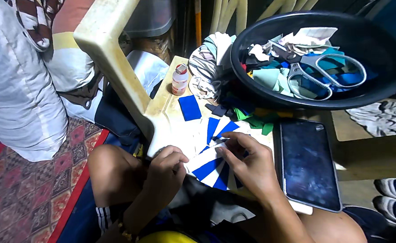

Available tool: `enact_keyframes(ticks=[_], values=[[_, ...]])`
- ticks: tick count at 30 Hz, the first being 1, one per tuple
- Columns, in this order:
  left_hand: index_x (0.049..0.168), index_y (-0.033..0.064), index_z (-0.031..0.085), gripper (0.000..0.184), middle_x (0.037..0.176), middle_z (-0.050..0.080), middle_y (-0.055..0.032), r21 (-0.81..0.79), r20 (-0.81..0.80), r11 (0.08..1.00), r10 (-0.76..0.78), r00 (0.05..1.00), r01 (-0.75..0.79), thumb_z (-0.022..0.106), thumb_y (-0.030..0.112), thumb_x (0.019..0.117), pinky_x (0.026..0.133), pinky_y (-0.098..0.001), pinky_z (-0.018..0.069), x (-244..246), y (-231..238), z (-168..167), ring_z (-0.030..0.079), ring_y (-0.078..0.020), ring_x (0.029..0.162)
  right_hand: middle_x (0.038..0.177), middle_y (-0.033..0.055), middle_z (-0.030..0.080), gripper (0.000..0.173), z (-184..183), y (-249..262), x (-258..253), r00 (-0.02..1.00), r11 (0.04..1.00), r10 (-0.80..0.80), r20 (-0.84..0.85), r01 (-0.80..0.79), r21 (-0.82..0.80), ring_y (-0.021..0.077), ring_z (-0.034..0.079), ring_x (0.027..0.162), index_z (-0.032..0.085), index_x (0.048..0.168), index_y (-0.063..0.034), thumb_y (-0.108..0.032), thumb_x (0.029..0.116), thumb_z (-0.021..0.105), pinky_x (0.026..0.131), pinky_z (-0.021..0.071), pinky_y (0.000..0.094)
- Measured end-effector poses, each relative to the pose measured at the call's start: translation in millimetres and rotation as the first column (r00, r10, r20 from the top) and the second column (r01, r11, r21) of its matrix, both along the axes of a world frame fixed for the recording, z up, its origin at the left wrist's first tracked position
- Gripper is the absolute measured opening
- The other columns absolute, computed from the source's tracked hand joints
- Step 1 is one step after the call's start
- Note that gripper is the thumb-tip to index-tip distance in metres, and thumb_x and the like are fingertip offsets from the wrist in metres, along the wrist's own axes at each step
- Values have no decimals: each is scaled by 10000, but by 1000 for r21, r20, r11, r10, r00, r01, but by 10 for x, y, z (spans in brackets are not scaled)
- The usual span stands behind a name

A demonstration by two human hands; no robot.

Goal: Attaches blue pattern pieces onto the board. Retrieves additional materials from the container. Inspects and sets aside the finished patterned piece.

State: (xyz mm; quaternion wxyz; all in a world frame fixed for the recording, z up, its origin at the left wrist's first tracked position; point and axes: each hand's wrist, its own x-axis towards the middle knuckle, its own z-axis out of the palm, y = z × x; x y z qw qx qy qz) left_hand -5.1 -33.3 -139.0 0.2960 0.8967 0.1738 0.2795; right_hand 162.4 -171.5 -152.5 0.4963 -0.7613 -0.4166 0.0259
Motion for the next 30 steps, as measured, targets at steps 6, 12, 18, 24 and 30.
enact_keyframes(ticks=[6,12,18,24,30], values=[[885,42,764,91,934,708,-97,44,-15,998,-35,999,35,702,92,840,703,-171,527,17,-34,-21,646,-97,770,797,17,676,240,-12,-7,11,1000,1000,3,5,-3,1,20,595,712,724,1070,-13,-145,882,655,675,483,158],[959,79,784,249,992,700,-105,105,-118,993,-36,992,48,824,235,770,796,-334,564,26,-75,-63,673,-232,904,799,25,682,239,-10,-1,7,1000,1000,-4,-3,4,-10,35,611,714,725,1071,-15,-142,881,654,679,501,174],[967,73,781,269,993,693,-107,103,-122,994,-25,992,37,831,230,754,775,-328,564,36,-74,-59,670,-226,891,790,20,678,238,-13,2,15,1000,1000,4,3,-4,5,32,605,709,725,1067,-10,-132,875,654,680,495,168],[951,107,796,222,1001,668,-97,103,-110,994,-37,993,49,822,236,773,758,-289,550,26,-56,-87,639,-182,846,799,13,681,243,-31,13,18,1000,1000,2,14,-2,-8,43,607,722,728,1077,-20,-140,882,646,685,498,178],[920,117,804,207,989,668,-85,123,-80,991,-41,996,51,774,296,820,739,-254,523,21,-40,-121,615,-151,839,833,59,702,239,-44,35,3,995,999,-23,96,25,-23,141,647,749,732,1074,-11,-98,864,657,719,541,281]])
